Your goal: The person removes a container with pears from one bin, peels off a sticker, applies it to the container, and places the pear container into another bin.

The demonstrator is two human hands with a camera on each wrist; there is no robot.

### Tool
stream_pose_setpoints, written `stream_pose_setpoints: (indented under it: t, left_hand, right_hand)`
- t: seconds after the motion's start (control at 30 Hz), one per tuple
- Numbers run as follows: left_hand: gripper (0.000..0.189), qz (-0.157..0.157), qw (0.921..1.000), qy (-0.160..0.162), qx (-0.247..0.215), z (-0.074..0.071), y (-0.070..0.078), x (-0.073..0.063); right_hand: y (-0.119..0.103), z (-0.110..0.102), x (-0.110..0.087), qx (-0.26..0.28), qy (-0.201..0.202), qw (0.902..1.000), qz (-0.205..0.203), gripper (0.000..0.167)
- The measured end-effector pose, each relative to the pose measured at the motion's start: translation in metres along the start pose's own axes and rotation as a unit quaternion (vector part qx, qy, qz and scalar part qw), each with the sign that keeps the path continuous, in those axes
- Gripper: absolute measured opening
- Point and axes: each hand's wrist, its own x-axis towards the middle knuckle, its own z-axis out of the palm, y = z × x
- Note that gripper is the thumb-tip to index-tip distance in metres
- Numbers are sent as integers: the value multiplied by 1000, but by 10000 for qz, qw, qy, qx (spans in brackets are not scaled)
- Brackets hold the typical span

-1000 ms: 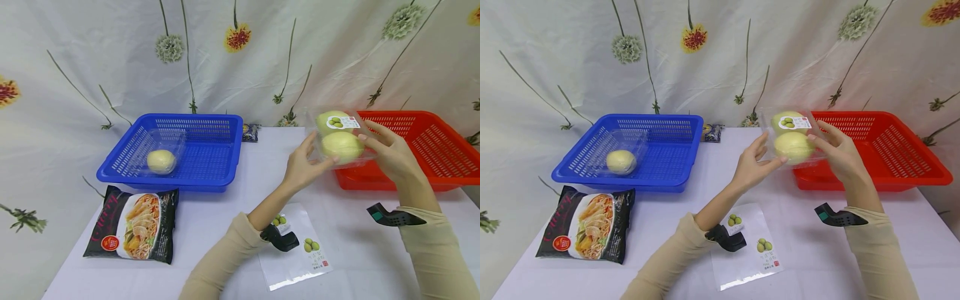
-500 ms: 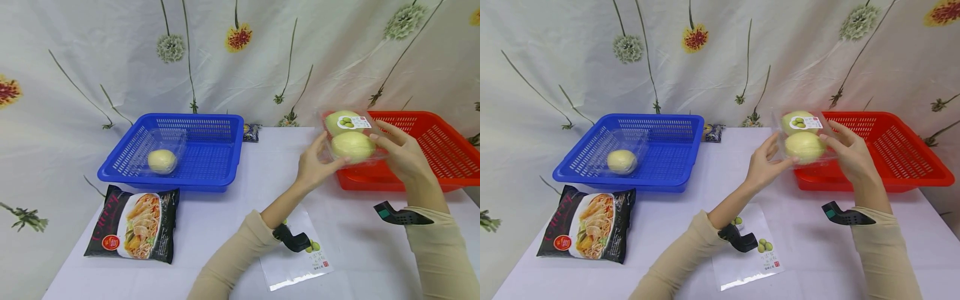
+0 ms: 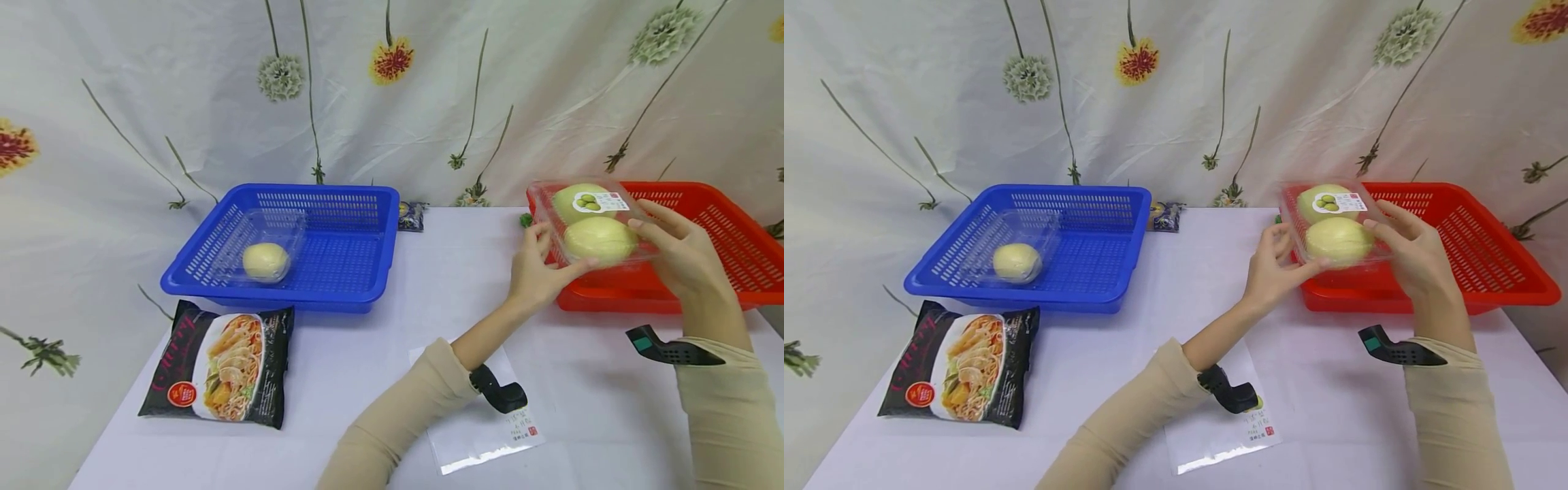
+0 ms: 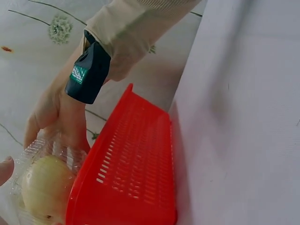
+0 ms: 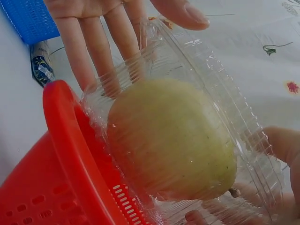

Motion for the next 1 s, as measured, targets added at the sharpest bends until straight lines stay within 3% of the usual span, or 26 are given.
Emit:
stream_pose_setpoints:
  t: [0.23, 0.4, 0.6, 1.0]
  left_hand:
    - [69, -98, 9986, -495, 132, 10, 0, -2]
    - [69, 67, 9969, -753, 235, 17, 1, -1]
    - [69, 49, 9952, -834, 516, 27, 4, 3]
    - [67, -214, 9893, -795, 1205, 53, 7, 10]
  right_hand:
    - [5, -13, 2, 277, 207, 9994, -47, 50]
    - [8, -21, 3, 506, 358, 9980, -143, 44]
    - [10, -30, 4, 667, 552, 9961, -150, 47]
    - [15, -58, 17, 432, 1009, 9939, 140, 56]
